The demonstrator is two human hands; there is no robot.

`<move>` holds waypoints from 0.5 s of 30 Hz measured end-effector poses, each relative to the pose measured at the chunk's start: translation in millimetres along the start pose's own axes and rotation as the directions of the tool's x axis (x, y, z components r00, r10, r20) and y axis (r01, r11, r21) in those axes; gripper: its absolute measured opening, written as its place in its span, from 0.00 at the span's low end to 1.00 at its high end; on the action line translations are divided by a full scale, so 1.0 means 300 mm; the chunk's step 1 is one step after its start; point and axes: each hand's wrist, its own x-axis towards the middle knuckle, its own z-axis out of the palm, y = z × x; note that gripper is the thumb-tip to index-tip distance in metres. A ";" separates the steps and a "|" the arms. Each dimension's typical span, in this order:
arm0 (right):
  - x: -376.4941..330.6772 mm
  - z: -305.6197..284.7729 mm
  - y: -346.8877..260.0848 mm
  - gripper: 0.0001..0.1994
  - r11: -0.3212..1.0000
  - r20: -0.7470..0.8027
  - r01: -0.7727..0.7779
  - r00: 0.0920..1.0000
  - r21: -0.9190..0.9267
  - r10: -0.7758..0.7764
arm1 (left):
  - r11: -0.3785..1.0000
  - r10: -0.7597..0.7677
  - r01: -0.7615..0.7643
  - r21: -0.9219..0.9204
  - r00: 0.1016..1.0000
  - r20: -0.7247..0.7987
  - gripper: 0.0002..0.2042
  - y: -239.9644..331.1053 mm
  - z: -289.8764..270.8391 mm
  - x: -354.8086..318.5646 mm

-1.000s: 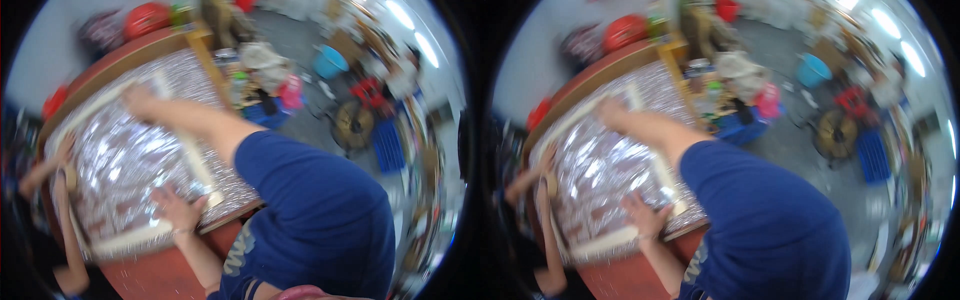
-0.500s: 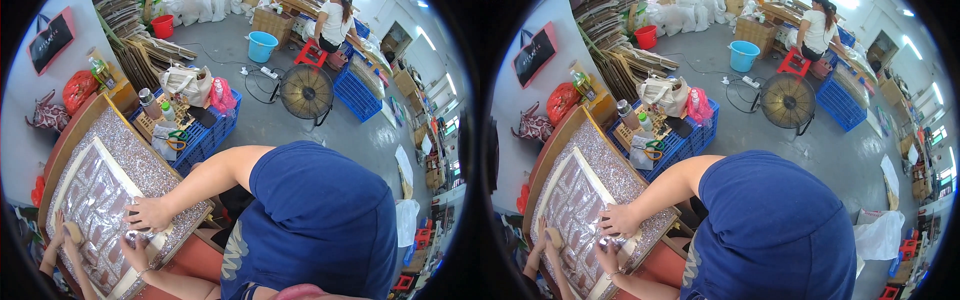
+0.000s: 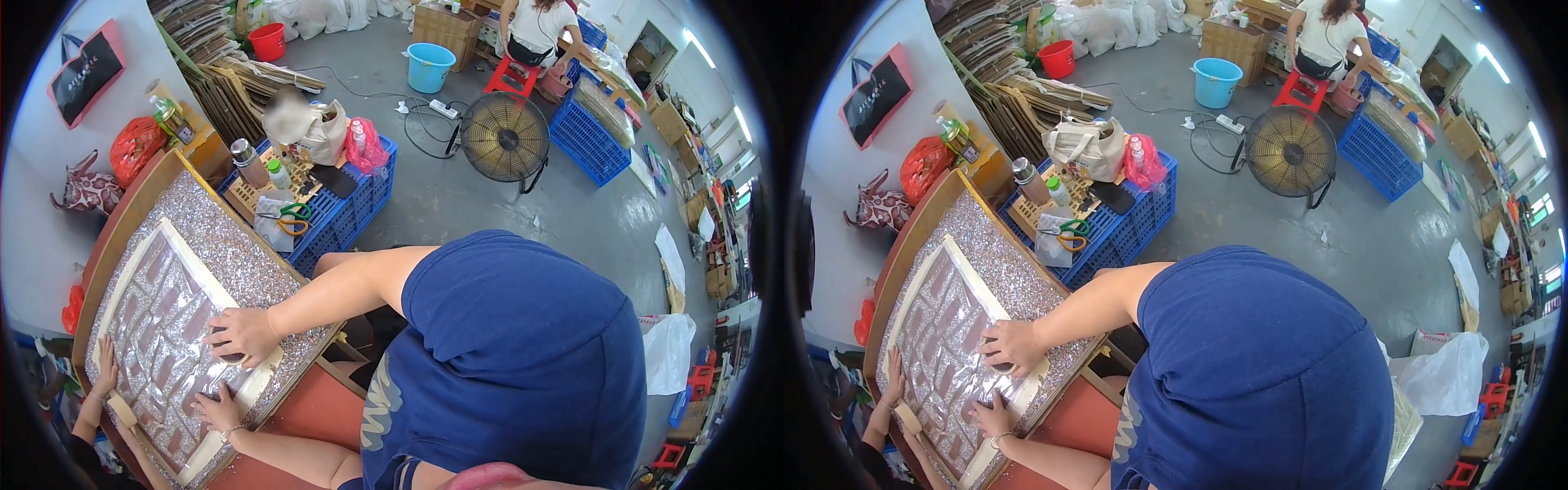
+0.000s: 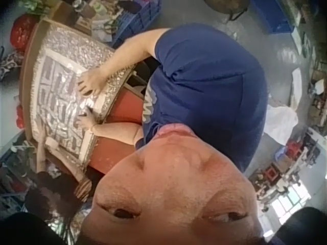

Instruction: The person is applying glittered sheets onto pre-cut brown material pieces using adhesive tape to secure them.

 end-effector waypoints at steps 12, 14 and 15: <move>0.001 0.017 0.009 0.33 1.000 -0.004 -0.027 1.000 0.001 0.027 | 1.000 0.013 -0.013 0.011 1.000 -0.014 0.42 0.010 0.006 0.018; 0.002 0.019 0.008 0.32 0.999 0.017 -0.040 0.999 0.003 0.039 | 1.000 0.006 -0.006 0.017 1.000 -0.004 0.42 0.017 0.000 0.008; 0.004 0.023 0.004 0.31 0.999 0.038 -0.043 0.998 0.012 0.043 | 1.000 0.001 -0.001 0.015 1.000 -0.001 0.42 0.010 0.003 0.005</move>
